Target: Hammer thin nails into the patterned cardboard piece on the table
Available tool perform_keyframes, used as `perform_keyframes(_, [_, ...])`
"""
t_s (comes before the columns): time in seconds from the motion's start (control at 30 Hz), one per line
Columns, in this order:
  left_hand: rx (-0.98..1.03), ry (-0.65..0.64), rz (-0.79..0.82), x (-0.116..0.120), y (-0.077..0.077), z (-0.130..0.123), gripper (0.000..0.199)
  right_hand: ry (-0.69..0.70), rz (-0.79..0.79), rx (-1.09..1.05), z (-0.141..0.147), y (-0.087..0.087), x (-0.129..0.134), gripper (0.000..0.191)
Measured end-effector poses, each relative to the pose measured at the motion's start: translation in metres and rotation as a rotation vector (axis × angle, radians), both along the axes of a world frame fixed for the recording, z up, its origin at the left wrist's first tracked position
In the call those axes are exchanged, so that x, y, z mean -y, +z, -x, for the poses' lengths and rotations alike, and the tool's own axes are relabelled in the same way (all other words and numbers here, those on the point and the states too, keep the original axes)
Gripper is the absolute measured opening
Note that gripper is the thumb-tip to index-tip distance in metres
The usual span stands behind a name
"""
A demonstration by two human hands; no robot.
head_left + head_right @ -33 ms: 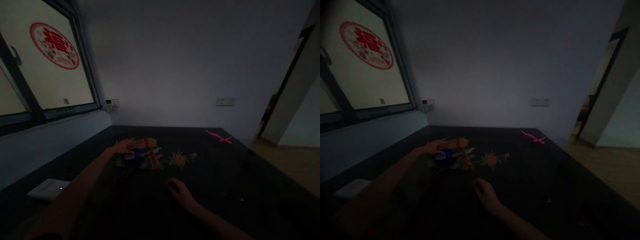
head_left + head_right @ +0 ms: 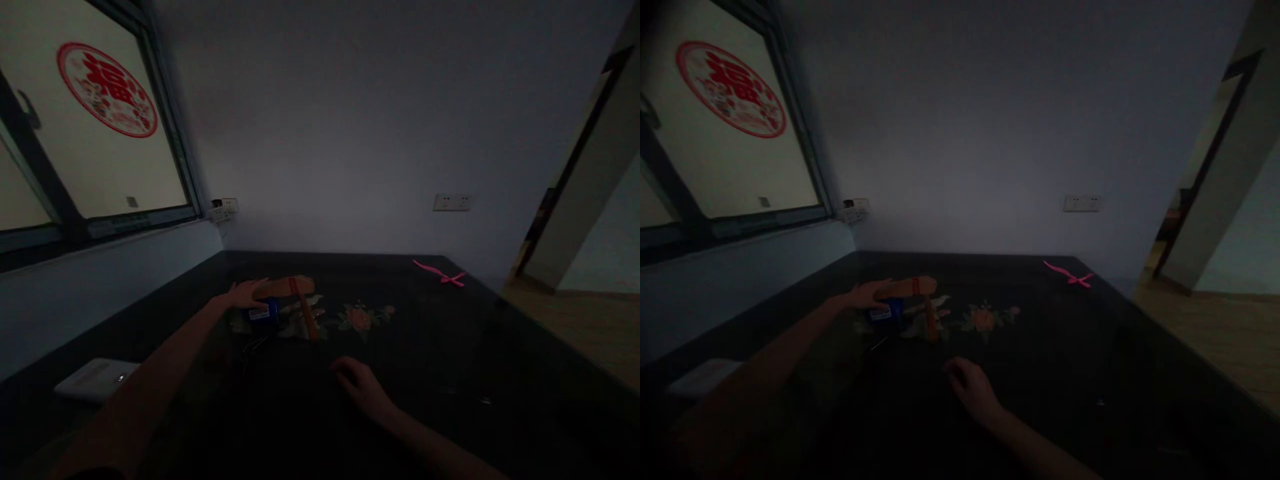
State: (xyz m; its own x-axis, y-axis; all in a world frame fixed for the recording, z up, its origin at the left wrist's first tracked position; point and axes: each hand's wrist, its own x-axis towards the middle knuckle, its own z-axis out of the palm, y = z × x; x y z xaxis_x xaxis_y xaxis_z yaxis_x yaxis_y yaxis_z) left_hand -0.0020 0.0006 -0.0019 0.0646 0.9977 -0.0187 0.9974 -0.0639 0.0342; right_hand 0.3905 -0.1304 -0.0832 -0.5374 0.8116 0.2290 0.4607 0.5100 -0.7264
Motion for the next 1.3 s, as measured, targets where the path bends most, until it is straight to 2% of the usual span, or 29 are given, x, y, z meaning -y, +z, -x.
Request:
perform_keyframes(0.1, [-0.017,-0.015,-0.021,0.001,-0.007,0.003,0.100,0.001,-0.017,0.036,0.005,0.008,-0.017,0.024])
perform_keyframes(0.2, [-0.036,0.001,-0.042,0.002,-0.012,0.004,0.096,-0.025,-0.049,0.095,0.023,0.021,-0.051,0.020])
perform_keyframes(0.27, [-0.048,0.018,-0.047,0.003,-0.013,0.004,0.094,-0.049,-0.065,0.152,0.044,0.028,-0.079,0.017])
perform_keyframes(0.4, [-0.061,0.028,-0.052,0.004,-0.013,0.002,0.095,-0.158,-0.069,0.299,0.099,0.036,-0.124,0.030])
perform_keyframes(0.53, [-0.072,0.038,-0.047,0.006,-0.011,-0.002,0.096,-0.229,-0.068,0.431,0.143,0.038,-0.146,0.033])
perform_keyframes(0.67, [-0.077,0.041,-0.062,0.007,-0.011,-0.003,0.096,-0.244,-0.066,0.527,0.157,0.038,-0.154,0.032])
perform_keyframes(0.8, [-0.092,0.038,-0.077,0.005,-0.014,-0.001,0.094,-0.255,-0.075,0.579,0.148,0.036,-0.150,0.033])
perform_keyframes(0.93, [-0.103,0.029,-0.091,0.003,-0.016,0.002,0.094,-0.258,-0.073,0.627,0.121,0.032,-0.132,0.032])
perform_keyframes(1.1, [-0.110,0.031,-0.085,0.005,-0.013,-0.001,0.093,-0.280,-0.076,0.684,0.071,0.028,-0.097,0.033])
perform_keyframes(1.3, [-0.121,0.057,-0.075,0.008,-0.008,-0.007,0.092,-0.348,-0.081,0.751,0.003,0.027,-0.053,0.044])
